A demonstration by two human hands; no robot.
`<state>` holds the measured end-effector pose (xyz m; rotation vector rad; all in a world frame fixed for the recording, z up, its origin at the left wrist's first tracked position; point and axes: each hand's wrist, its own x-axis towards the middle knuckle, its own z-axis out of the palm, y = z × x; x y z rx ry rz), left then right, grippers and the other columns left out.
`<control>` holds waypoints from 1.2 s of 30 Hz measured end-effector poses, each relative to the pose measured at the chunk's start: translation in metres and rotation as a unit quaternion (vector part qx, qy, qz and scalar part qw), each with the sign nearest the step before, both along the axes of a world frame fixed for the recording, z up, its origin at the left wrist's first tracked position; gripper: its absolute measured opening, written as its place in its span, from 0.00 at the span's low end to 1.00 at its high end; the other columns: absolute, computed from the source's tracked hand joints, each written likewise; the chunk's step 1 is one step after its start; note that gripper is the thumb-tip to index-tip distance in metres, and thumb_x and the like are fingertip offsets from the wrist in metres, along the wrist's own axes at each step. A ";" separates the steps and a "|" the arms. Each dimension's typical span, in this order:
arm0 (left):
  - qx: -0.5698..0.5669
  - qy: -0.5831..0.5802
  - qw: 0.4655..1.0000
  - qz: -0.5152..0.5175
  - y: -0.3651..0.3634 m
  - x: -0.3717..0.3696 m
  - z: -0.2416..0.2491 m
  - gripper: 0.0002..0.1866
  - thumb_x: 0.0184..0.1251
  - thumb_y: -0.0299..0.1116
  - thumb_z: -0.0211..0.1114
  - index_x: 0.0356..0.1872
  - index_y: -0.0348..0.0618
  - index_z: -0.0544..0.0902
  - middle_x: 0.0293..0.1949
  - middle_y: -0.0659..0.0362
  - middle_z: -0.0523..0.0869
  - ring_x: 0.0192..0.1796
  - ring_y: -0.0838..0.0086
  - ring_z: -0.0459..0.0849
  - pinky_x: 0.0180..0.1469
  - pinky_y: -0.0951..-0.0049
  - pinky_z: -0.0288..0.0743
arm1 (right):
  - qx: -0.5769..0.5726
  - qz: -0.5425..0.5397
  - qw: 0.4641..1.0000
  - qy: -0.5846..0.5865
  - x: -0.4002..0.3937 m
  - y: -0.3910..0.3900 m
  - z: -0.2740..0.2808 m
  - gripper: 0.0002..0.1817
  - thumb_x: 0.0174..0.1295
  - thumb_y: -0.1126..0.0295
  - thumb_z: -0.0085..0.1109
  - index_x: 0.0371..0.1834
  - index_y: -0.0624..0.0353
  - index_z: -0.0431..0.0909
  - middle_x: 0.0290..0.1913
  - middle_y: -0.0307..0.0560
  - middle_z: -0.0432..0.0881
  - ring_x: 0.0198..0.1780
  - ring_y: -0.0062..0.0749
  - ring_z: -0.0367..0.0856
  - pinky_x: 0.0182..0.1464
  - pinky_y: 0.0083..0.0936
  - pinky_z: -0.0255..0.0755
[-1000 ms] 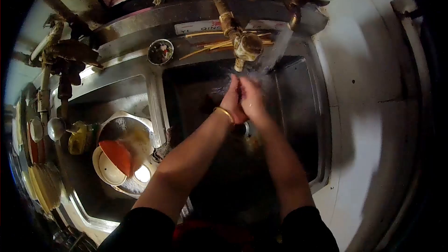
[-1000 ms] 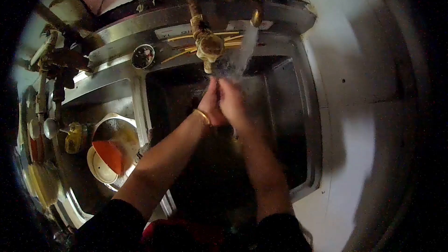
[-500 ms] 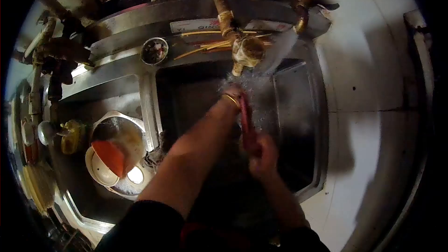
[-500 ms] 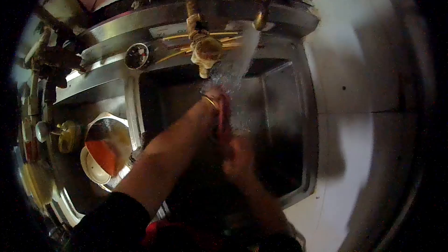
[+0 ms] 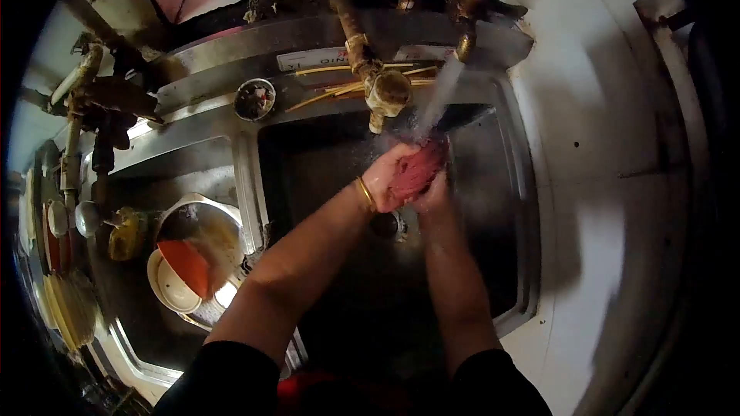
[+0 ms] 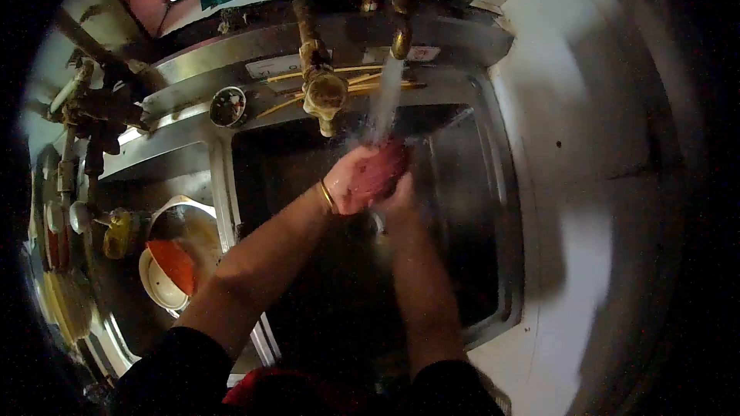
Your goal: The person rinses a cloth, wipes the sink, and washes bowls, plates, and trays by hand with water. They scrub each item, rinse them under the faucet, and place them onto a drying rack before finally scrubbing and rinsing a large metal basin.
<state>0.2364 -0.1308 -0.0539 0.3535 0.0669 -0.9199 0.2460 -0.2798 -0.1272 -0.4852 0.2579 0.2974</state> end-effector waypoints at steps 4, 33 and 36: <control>0.070 -0.026 0.996 -0.049 0.024 0.003 -0.009 0.23 0.64 0.52 0.51 0.51 0.47 0.78 0.45 0.60 0.83 0.43 0.74 0.81 0.43 0.66 0.76 | -0.078 -0.011 0.997 0.008 -0.004 0.024 0.061 0.22 0.66 0.53 0.52 0.55 0.56 0.72 0.51 0.42 0.79 0.51 0.34 0.77 0.50 0.36 0.75; 0.524 -0.685 0.459 0.215 0.025 0.017 0.048 0.10 0.47 0.42 0.62 0.26 0.49 0.80 0.27 0.53 0.80 0.30 0.53 0.79 0.31 0.59 0.75 | -0.101 -0.121 0.986 -0.059 -0.015 0.078 0.072 0.18 0.69 0.56 0.40 0.48 0.55 0.74 0.44 0.41 0.78 0.47 0.35 0.77 0.55 0.34 0.70; 0.501 -0.754 0.396 0.157 0.028 0.017 0.060 0.08 0.45 0.41 0.62 0.25 0.51 0.80 0.24 0.55 0.78 0.29 0.55 0.79 0.30 0.58 0.75 | -0.108 -0.087 0.989 -0.041 -0.002 0.067 0.076 0.18 0.70 0.55 0.39 0.49 0.55 0.74 0.45 0.41 0.78 0.48 0.35 0.77 0.57 0.35 0.70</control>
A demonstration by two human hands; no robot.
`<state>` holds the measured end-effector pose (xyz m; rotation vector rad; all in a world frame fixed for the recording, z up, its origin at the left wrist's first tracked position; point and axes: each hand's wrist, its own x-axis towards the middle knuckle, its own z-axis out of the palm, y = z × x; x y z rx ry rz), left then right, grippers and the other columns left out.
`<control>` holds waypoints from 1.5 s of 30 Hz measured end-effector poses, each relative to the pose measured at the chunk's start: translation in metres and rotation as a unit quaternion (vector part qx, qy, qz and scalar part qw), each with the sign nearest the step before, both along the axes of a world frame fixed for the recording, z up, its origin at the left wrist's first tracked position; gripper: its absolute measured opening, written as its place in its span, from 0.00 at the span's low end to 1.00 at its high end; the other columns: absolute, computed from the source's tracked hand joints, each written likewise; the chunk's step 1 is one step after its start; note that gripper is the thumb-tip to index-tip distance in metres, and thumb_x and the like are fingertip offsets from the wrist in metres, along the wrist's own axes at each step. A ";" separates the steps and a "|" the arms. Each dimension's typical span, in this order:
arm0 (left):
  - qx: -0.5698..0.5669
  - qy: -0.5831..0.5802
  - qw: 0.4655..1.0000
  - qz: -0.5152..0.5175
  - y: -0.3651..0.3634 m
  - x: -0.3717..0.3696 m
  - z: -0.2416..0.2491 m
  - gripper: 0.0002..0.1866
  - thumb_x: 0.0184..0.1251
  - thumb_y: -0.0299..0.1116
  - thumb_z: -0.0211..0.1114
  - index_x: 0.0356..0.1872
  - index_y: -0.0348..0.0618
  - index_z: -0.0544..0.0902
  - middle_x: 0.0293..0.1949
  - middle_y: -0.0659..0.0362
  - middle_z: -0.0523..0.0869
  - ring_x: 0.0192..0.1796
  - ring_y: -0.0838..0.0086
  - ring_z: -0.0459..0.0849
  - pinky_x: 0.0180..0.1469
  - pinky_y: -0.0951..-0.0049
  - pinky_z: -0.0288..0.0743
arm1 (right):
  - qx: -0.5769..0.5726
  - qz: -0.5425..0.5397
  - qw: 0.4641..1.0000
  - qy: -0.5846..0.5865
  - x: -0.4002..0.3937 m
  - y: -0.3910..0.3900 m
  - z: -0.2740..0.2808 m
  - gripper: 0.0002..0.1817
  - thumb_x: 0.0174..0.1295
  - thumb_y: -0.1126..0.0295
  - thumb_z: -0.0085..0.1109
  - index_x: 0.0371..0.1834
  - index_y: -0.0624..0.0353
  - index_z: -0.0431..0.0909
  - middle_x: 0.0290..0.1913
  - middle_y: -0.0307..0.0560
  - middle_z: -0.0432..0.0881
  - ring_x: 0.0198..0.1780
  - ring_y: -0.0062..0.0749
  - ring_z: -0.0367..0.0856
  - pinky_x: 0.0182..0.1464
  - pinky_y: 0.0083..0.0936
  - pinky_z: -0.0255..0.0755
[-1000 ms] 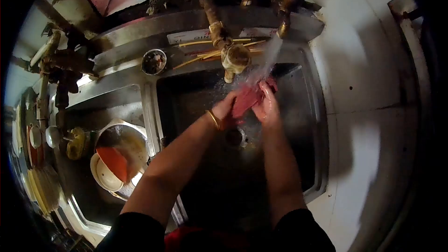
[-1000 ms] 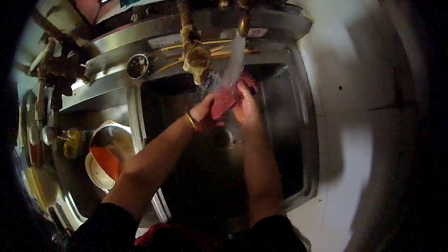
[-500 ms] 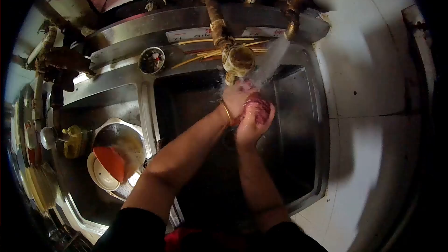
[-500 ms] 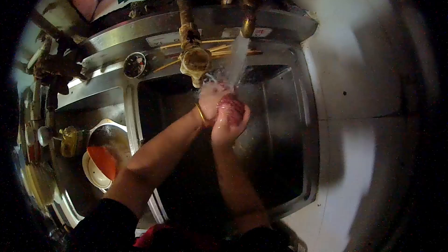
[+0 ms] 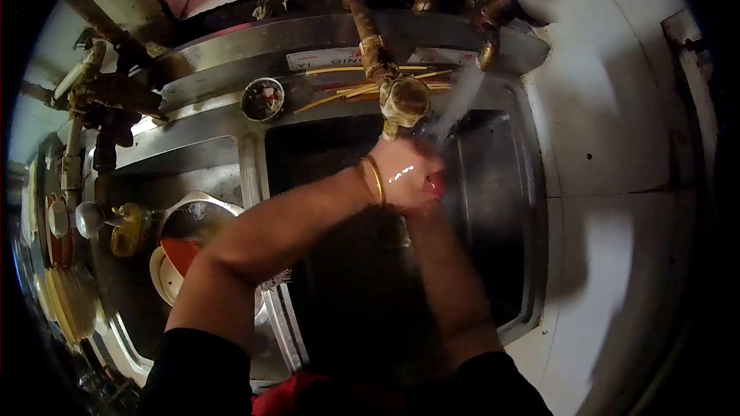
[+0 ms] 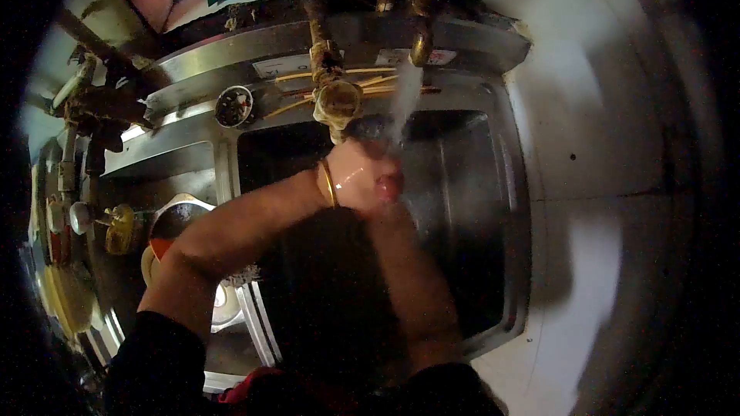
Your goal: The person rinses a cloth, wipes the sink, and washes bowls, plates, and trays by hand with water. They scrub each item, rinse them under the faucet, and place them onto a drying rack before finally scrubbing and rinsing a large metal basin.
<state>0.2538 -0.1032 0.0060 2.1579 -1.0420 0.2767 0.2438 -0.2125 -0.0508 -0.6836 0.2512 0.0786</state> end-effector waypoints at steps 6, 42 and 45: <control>0.056 -0.215 0.967 -0.125 0.006 0.011 -0.008 0.16 0.46 0.41 0.65 0.41 0.60 0.81 0.38 0.62 0.78 0.38 0.64 0.80 0.39 0.66 0.74 | -0.026 0.091 0.994 0.046 0.012 -0.023 0.022 0.20 0.71 0.54 0.37 0.50 0.55 0.74 0.46 0.43 0.78 0.49 0.37 0.77 0.59 0.36 0.69; -0.032 -0.086 0.996 -0.003 -0.008 -0.002 0.029 0.08 0.41 0.36 0.69 0.25 0.54 0.79 0.27 0.62 0.77 0.33 0.59 0.80 0.32 0.61 0.76 | -0.012 0.107 0.994 0.025 0.008 -0.033 -0.004 0.20 0.66 0.54 0.50 0.51 0.59 0.70 0.47 0.45 0.78 0.49 0.32 0.77 0.52 0.30 0.71; -0.088 -0.062 0.994 -0.014 -0.009 -0.021 0.013 0.12 0.43 0.40 0.70 0.30 0.53 0.78 0.31 0.60 0.77 0.34 0.57 0.79 0.32 0.60 0.76 | -0.071 0.163 0.982 0.064 -0.001 -0.049 0.012 0.20 0.65 0.52 0.51 0.47 0.58 0.71 0.46 0.44 0.78 0.47 0.32 0.77 0.51 0.30 0.72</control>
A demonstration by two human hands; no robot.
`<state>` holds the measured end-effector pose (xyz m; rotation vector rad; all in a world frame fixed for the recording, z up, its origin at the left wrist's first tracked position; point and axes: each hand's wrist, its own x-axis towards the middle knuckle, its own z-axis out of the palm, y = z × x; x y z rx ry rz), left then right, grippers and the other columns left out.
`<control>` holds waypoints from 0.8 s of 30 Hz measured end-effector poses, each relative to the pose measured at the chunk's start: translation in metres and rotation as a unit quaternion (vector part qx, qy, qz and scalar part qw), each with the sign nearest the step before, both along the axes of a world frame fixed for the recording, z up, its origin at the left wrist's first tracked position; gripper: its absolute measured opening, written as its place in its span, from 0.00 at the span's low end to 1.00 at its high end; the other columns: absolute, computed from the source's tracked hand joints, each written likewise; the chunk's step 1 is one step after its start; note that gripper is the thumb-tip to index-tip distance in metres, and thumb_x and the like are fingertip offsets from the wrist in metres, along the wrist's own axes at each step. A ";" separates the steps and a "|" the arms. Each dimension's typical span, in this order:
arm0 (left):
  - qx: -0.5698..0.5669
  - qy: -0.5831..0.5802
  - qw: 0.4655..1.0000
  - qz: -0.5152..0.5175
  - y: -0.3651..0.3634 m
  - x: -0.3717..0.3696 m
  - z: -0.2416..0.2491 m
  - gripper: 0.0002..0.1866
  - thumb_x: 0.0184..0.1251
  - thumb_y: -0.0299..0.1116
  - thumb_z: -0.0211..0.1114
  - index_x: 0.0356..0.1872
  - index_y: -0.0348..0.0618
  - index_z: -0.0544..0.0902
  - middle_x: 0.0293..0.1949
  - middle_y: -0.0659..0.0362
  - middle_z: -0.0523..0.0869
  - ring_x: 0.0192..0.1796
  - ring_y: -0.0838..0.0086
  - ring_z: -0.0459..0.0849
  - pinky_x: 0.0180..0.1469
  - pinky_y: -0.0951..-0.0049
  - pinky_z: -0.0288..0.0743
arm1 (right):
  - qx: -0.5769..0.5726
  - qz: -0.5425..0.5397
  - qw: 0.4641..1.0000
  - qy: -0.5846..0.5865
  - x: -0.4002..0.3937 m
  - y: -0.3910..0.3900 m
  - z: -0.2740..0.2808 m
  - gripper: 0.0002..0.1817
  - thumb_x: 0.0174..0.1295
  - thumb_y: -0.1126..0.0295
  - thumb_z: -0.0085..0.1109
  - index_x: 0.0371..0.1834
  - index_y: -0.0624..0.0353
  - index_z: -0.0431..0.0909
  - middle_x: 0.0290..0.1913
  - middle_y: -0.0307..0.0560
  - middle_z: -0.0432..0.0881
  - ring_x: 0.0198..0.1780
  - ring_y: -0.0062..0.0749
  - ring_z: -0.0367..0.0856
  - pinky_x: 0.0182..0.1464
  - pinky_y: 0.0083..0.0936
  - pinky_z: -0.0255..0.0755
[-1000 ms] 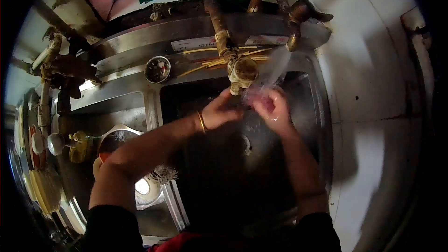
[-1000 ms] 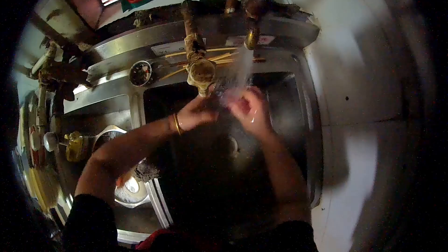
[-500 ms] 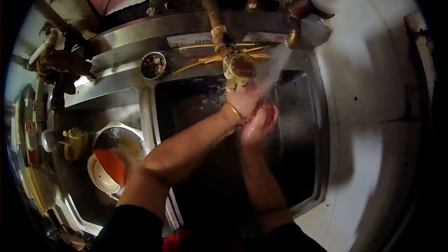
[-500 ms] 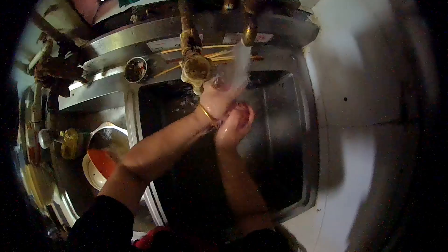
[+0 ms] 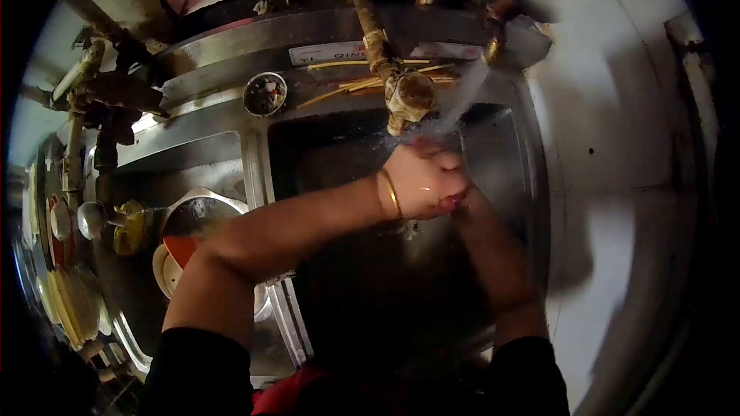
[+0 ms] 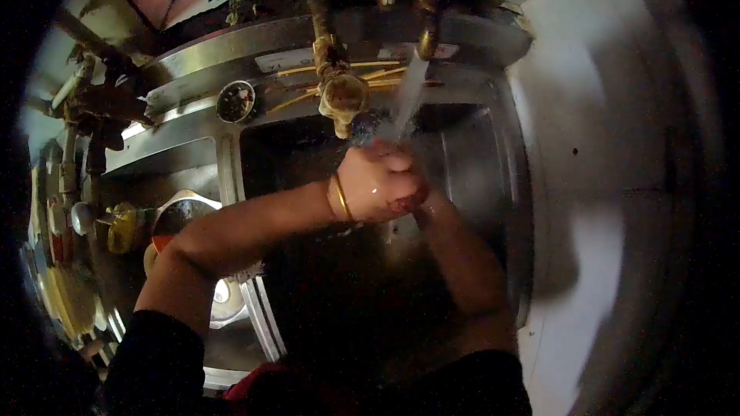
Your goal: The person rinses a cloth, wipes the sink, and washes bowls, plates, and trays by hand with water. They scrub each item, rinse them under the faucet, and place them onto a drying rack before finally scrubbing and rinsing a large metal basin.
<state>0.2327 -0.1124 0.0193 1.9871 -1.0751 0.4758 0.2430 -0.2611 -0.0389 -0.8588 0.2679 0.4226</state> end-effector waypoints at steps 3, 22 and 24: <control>-0.057 0.188 0.980 0.009 0.005 -0.020 -0.008 0.27 0.46 0.33 0.73 0.50 0.49 0.72 0.39 0.55 0.77 0.41 0.58 0.80 0.41 0.63 0.77 | -0.055 0.059 0.997 -0.017 -0.016 -0.022 0.011 0.20 0.64 0.51 0.52 0.43 0.57 0.72 0.45 0.44 0.78 0.45 0.32 0.78 0.49 0.30 0.73; -0.170 0.340 0.918 -0.113 0.026 -0.074 0.080 0.40 0.49 0.41 0.76 0.63 0.41 0.66 0.48 0.50 0.81 0.48 0.63 0.80 0.49 0.65 0.74 | -0.250 0.044 0.890 -0.380 -0.079 0.006 0.202 0.27 0.53 0.70 0.70 0.54 0.65 0.68 0.48 0.42 0.77 0.49 0.23 0.75 0.54 0.24 0.68; -0.188 0.553 0.778 -0.231 0.042 -0.062 0.088 0.26 0.55 0.35 0.73 0.53 0.41 0.73 0.39 0.56 0.84 0.35 0.72 0.82 0.34 0.74 0.75 | -0.197 0.041 0.900 -0.386 -0.071 0.024 0.234 0.28 0.51 0.71 0.71 0.54 0.63 0.69 0.47 0.40 0.77 0.49 0.22 0.74 0.53 0.24 0.68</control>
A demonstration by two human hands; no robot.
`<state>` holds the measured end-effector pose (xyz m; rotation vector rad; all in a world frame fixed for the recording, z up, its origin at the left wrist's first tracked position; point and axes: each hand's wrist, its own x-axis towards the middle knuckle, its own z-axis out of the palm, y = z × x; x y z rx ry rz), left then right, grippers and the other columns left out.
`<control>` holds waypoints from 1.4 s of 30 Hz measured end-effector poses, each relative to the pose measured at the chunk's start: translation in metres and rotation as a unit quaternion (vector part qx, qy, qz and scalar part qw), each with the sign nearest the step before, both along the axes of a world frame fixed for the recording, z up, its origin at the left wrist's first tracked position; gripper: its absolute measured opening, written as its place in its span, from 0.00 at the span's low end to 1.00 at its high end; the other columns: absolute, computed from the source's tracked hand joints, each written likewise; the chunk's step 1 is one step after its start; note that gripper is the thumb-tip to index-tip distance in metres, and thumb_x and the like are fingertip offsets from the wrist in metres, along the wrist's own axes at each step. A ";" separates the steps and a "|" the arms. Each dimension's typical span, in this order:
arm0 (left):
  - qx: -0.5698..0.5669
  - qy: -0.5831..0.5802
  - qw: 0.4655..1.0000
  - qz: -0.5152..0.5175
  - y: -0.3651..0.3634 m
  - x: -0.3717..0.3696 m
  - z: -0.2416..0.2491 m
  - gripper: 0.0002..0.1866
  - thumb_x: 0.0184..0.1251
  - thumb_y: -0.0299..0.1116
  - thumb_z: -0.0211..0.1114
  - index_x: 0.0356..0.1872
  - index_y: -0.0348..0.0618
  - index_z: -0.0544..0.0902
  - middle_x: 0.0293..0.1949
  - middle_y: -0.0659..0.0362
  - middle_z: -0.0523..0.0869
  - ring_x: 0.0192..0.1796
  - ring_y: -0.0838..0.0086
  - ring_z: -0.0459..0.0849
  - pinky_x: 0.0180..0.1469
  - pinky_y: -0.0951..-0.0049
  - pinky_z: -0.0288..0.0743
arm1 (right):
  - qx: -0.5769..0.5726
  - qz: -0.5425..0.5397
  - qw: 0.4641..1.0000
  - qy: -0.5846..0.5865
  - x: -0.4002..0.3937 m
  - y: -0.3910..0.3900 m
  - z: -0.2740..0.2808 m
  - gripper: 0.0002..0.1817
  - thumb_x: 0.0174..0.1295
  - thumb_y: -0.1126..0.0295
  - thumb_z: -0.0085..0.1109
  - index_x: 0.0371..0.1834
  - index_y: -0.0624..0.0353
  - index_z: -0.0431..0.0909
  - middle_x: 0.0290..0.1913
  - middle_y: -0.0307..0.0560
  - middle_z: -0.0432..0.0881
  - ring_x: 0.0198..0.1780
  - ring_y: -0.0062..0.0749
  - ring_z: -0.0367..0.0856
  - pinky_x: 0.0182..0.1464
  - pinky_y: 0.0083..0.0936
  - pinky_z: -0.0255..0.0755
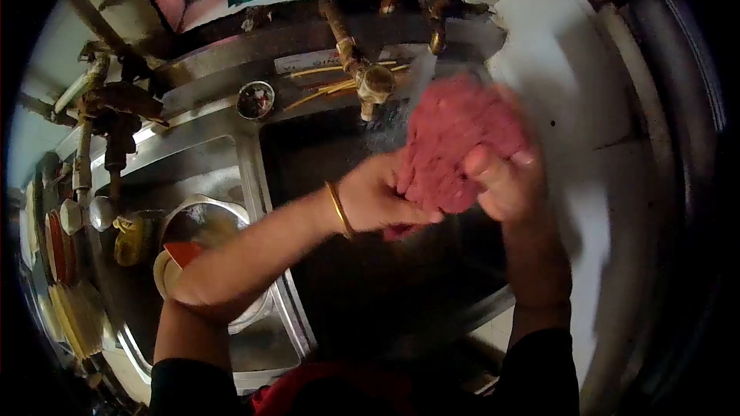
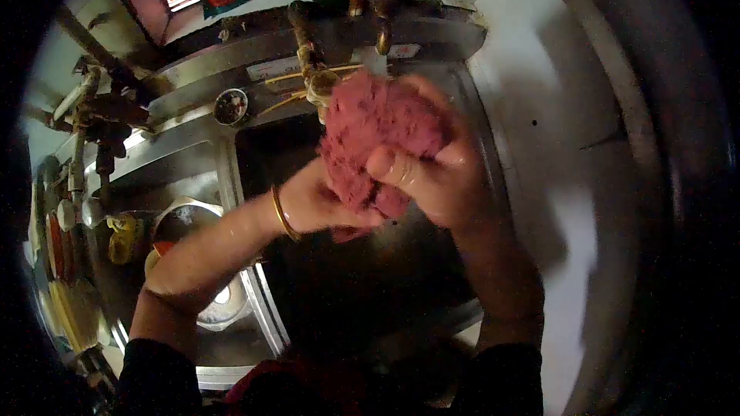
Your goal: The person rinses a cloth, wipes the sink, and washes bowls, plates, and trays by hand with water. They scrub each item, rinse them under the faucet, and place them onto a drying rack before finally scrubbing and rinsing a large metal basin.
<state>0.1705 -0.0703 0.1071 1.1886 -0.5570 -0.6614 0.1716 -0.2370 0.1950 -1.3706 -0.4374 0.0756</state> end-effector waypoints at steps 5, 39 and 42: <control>0.054 0.014 0.978 0.199 0.098 0.016 0.022 0.13 0.59 0.34 0.67 0.44 0.42 0.80 0.28 0.61 0.84 0.28 0.77 0.82 0.26 0.80 0.74 | -0.361 -0.012 0.865 -0.349 0.045 0.003 0.056 0.33 0.47 0.73 0.70 0.58 0.61 0.68 0.54 0.48 0.76 0.54 0.33 0.76 0.57 0.29 0.70; 0.419 -0.472 0.753 0.187 0.127 -0.090 -0.133 0.04 0.36 0.33 0.66 0.17 0.49 0.81 0.27 0.62 0.80 0.49 0.63 0.78 0.67 0.44 0.56 | -0.790 -0.086 0.590 -0.141 -0.160 -0.028 -0.495 0.20 0.59 0.61 0.49 0.53 0.55 0.76 0.54 0.43 0.75 0.61 0.37 0.68 0.70 0.48 0.48; 0.433 -0.481 0.740 0.181 0.125 -0.092 -0.134 0.05 0.35 0.34 0.67 0.17 0.49 0.81 0.27 0.62 0.80 0.48 0.63 0.78 0.67 0.45 0.57 | -0.755 -0.089 0.650 0.017 -0.132 -0.008 -0.464 0.21 0.59 0.62 0.48 0.55 0.55 0.75 0.59 0.44 0.73 0.64 0.35 0.65 0.72 0.50 0.42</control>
